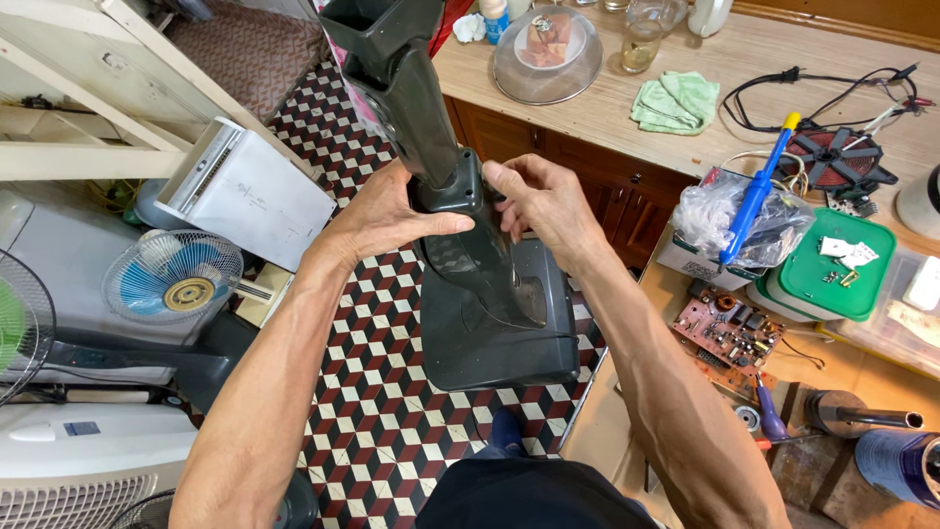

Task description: The person disassembles a standing fan, uses a power drill to remove screws from the fan base, and reassembles the fan components. The person handles the fan base, neck, and motor housing while working at a cluttered workbench.

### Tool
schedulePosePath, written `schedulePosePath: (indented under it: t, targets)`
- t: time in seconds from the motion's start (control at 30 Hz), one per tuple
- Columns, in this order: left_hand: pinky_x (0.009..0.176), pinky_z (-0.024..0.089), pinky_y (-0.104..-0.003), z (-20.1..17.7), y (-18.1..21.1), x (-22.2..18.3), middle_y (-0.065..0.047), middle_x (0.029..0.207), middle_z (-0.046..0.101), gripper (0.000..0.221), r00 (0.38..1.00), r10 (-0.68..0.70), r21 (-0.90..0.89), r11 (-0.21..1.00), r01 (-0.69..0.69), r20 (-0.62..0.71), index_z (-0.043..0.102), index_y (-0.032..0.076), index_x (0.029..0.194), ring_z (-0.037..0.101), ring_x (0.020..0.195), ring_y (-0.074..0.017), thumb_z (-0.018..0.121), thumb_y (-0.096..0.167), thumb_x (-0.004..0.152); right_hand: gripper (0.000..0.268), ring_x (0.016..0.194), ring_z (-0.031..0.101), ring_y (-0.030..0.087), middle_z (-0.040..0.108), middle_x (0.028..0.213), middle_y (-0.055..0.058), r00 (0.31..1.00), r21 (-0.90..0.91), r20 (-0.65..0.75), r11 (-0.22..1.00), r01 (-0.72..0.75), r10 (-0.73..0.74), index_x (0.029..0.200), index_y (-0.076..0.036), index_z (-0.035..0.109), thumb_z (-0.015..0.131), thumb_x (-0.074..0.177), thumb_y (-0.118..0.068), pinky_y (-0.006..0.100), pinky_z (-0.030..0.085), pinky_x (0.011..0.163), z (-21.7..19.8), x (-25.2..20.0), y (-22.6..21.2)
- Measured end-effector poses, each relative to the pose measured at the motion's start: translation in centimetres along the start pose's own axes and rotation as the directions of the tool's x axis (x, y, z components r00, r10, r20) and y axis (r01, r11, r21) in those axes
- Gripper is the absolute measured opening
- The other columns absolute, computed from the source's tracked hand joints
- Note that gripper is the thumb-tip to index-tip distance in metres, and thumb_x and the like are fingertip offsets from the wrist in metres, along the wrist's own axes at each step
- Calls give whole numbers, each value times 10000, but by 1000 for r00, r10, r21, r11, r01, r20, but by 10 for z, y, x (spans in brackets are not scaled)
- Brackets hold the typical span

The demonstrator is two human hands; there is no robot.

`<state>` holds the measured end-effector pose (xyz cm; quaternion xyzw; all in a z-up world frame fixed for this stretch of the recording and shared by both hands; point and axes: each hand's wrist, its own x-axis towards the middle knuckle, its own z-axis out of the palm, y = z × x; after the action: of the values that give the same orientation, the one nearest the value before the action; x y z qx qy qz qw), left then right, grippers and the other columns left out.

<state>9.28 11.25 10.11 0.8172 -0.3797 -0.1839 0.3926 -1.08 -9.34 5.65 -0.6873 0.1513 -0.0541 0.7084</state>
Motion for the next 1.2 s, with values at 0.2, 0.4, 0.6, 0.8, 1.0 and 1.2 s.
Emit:
schedulePosePath:
  t: [0.2,0.4,0.6,0.8,1.0,1.2]
  targets:
    - [1055,474,-423,-1,-2,-3,-146,1260,656,848,998,33,80,996,-29,-58,639,61,1299,602,1238,-252,932,482,623,332,801,712,163,710,1017,144,968,94,-107,967,239,-228,1237,19,644,676,970,-175,276,616,691,-49,-8,-29]
    - [1094,419,-409,0,1,-2,-123,1295,654,802,997,75,-41,996,-76,-16,622,47,1297,566,1294,-246,906,435,655,315,899,708,189,693,1058,126,958,210,-135,938,275,-251,1255,-2,624,679,954,-75,311,627,819,-75,-33,-25]
    - [1018,519,-389,-6,25,-11,-96,1183,749,641,975,-219,163,963,212,23,703,65,1220,697,1137,-235,893,416,719,328,996,731,209,688,1097,99,955,317,-181,906,281,-233,1241,-34,608,686,923,-41,338,612,922,-60,-58,3]
    - [1114,427,-487,1,15,-11,-94,1352,667,826,998,0,69,998,5,-67,597,150,1431,594,1319,-288,893,338,684,464,970,737,200,747,1074,136,939,404,-327,914,35,109,1285,-18,617,748,883,-210,315,585,900,-68,-123,143]
    - [1125,396,-493,7,18,-14,-89,1382,674,831,986,-116,117,985,130,-118,606,223,1437,573,1341,-273,886,305,658,386,857,732,193,764,954,143,637,-178,-770,942,-283,46,1153,27,683,769,872,-224,338,588,773,-205,-174,289]
    - [1144,418,-394,8,24,-8,-58,1373,650,886,992,-120,79,989,122,-30,542,184,1486,572,1331,-213,869,299,670,386,852,673,331,705,973,217,730,-609,-660,696,-380,-179,1141,21,673,788,877,-236,476,546,750,-300,-194,351]
